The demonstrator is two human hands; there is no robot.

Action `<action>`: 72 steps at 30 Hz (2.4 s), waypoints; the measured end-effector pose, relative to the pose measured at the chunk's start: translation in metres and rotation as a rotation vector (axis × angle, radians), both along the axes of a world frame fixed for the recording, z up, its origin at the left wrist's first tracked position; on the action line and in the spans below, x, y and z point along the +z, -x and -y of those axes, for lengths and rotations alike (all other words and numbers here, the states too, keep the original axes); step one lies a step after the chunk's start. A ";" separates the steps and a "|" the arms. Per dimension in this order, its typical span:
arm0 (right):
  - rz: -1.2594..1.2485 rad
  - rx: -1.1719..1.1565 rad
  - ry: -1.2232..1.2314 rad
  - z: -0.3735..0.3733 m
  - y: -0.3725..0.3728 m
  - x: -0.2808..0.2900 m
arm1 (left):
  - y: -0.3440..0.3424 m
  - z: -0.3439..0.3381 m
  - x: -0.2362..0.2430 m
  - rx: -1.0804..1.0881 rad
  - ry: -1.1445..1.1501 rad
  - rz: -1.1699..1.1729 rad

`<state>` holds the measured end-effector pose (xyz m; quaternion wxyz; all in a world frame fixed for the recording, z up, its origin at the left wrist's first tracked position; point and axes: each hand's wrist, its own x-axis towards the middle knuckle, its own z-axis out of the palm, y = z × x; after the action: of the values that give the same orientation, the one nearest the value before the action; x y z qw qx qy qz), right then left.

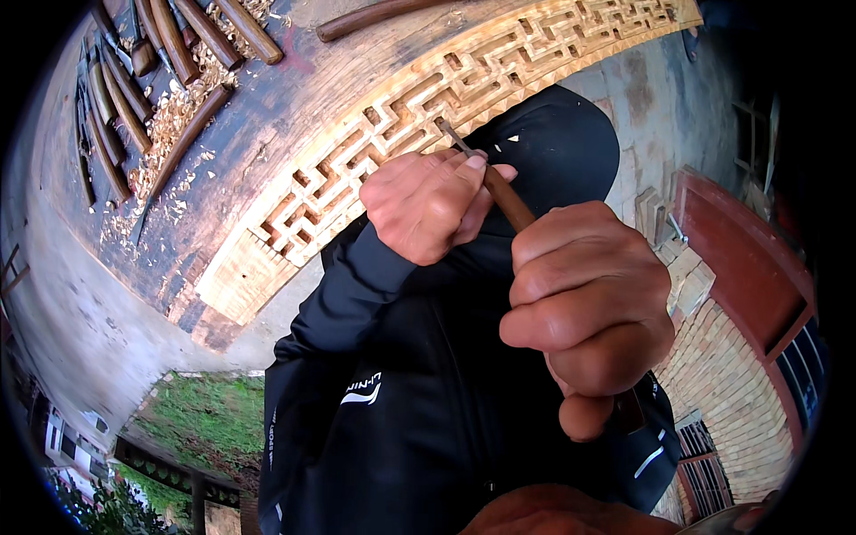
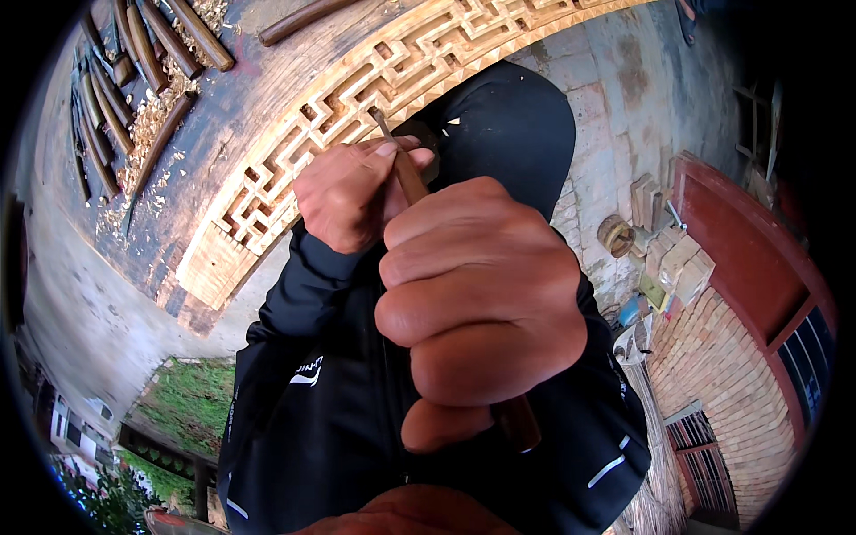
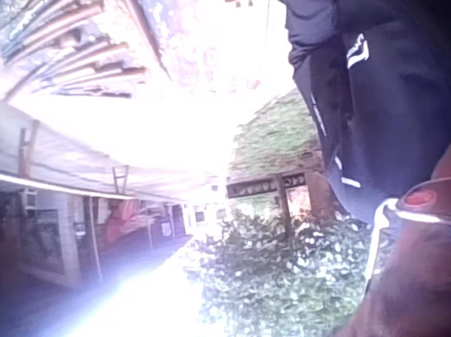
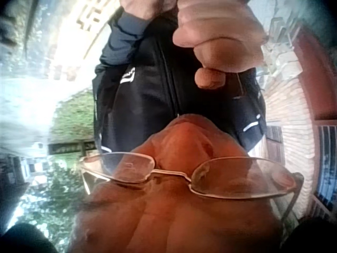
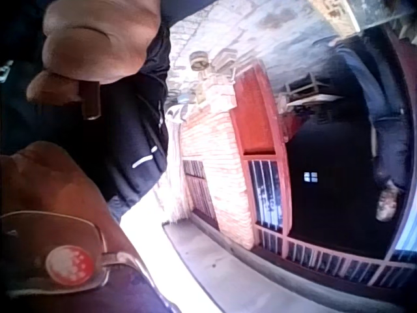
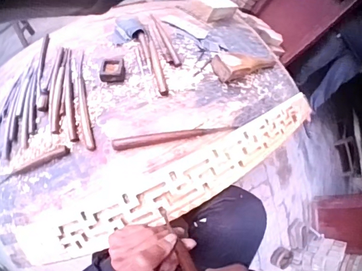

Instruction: The person carves intricate geometric patterns into a wooden panel using a hand chisel. They guide the blade along pre-marked lines to create deep grooves and square holes.

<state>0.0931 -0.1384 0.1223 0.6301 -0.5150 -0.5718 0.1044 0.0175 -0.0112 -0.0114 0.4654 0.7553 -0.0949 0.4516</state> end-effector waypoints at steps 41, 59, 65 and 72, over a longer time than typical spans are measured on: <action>-0.135 -0.153 -0.012 -0.039 -0.014 -0.006 | 0.001 0.008 0.012 0.182 0.037 -0.192; -0.076 -0.048 -0.208 0.007 -0.001 -0.020 | -0.001 0.003 0.006 0.003 -0.108 -0.044; -0.057 -0.035 -0.192 0.005 -0.006 -0.018 | -0.001 0.007 0.002 0.039 -0.095 -0.062; -0.079 -0.020 -0.186 -0.002 -0.008 -0.020 | 0.004 0.002 0.002 0.038 -0.085 -0.089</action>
<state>0.1006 -0.1359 0.1022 0.6981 -0.4553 -0.5488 0.0648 0.0135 -0.0136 -0.0095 0.4280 0.7955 -0.0790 0.4216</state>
